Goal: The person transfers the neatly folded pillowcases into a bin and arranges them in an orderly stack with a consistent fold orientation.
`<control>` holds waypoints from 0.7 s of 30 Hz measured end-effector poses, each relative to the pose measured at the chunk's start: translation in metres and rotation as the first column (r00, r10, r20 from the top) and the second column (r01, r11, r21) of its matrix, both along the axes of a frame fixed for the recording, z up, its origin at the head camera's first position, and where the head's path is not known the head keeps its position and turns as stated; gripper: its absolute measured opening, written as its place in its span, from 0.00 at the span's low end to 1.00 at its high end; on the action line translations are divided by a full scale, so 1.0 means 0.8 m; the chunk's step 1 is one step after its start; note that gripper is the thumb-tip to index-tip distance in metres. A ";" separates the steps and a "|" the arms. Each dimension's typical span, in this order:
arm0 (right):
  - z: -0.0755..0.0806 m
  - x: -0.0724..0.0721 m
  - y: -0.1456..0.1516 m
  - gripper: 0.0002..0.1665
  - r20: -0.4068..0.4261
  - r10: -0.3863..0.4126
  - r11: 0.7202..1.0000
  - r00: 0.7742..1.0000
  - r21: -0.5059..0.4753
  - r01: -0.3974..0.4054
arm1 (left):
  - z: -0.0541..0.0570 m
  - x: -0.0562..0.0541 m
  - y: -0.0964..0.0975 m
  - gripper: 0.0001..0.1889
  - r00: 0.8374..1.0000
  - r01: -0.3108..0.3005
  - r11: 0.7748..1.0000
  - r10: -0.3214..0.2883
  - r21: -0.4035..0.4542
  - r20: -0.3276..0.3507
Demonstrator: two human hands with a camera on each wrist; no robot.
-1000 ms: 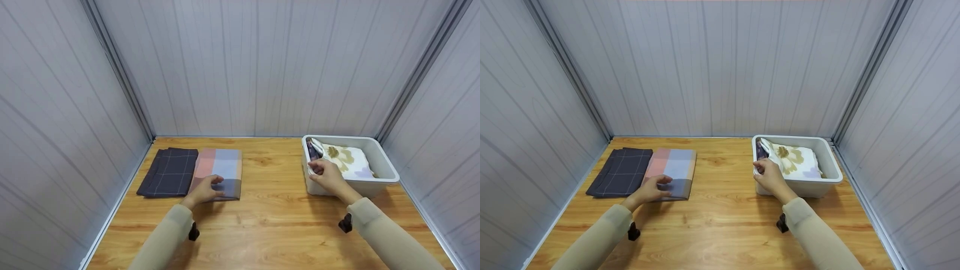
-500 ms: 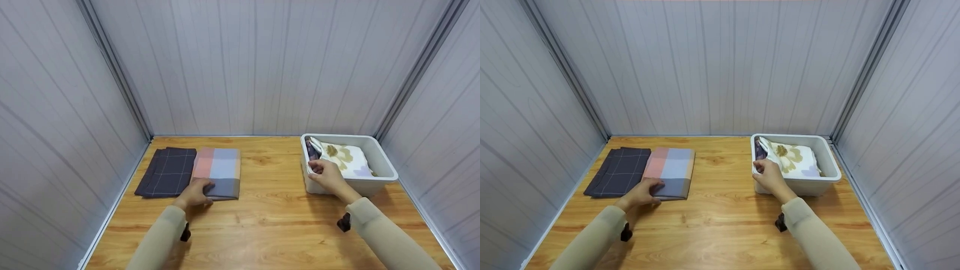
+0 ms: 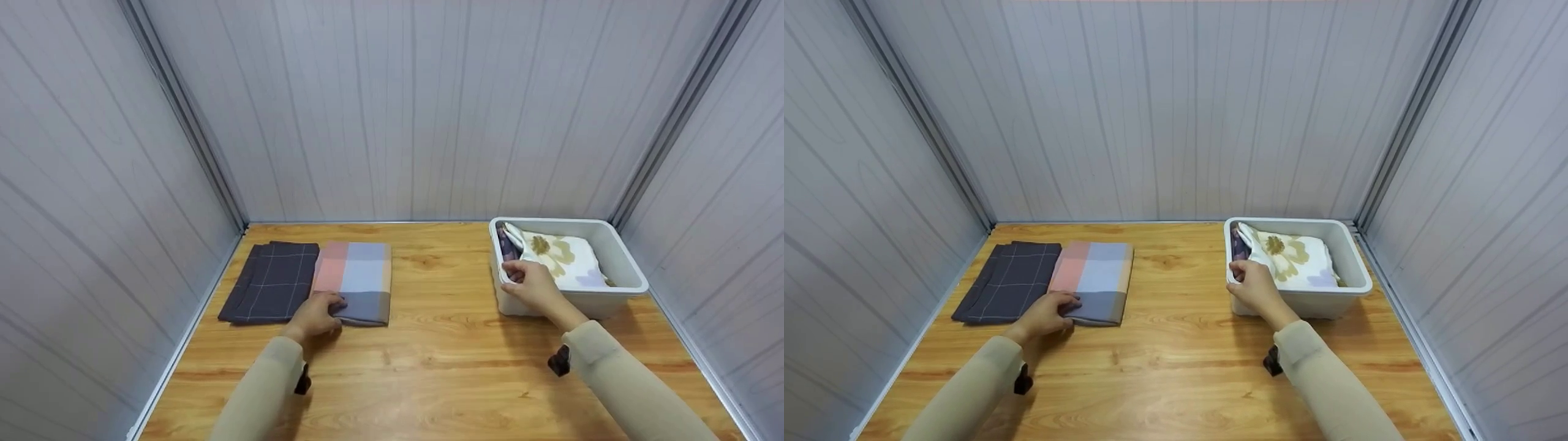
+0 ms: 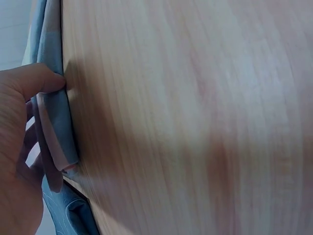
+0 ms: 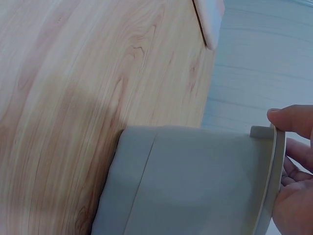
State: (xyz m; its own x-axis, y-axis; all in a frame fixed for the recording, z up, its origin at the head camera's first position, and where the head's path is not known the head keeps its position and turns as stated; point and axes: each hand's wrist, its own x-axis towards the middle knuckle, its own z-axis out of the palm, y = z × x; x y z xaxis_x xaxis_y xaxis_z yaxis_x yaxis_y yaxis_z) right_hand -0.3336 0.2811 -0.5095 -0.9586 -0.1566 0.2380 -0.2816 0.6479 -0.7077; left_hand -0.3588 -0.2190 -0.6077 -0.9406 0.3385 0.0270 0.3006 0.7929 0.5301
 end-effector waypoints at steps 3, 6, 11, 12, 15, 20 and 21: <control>-0.001 0.000 0.001 0.25 -0.007 -0.001 1.000 1.000 -0.004 0.001 | -0.003 -0.001 0.001 0.19 0.999 -0.005 1.000 0.005 0.000 -0.037; -0.003 0.000 0.001 0.25 -0.022 0.001 1.000 1.000 -0.008 -0.001 | -0.004 -0.002 0.002 0.12 0.994 0.024 1.000 -0.025 -0.012 -0.111; -0.004 -0.001 -0.002 0.24 -0.040 0.000 1.000 0.999 -0.022 -0.001 | -0.015 -0.009 -0.005 0.06 0.959 0.088 0.996 -0.091 -0.021 -0.268; -0.004 -0.001 -0.002 0.24 -0.047 -0.004 1.000 0.999 -0.031 0.002 | -0.015 -0.009 -0.005 0.06 0.953 0.091 0.996 -0.092 -0.017 -0.287; -0.003 0.000 -0.005 0.23 -0.085 -0.023 0.997 0.996 -0.080 0.017 | -0.013 -0.008 -0.004 0.05 0.952 0.082 0.997 -0.083 -0.017 -0.295; -0.001 0.006 -0.018 0.21 -0.187 -0.044 0.986 0.981 -0.165 0.013 | 0.005 0.001 0.010 0.06 0.972 0.054 0.998 -0.062 -0.041 -0.225; -0.001 0.007 -0.022 0.21 -0.206 -0.041 0.984 0.978 -0.176 0.004 | 0.007 0.002 0.013 0.07 0.974 0.056 0.997 -0.064 -0.044 -0.218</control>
State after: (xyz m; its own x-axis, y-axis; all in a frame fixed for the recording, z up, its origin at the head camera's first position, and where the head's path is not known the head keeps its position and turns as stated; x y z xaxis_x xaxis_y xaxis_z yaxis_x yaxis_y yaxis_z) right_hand -0.3278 0.2635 -0.5103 -0.8877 -0.0745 0.4543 -0.4216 0.5278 -0.7374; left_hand -0.3572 -0.2083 -0.6025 -0.8913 0.3984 0.2162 0.4533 0.7879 0.4168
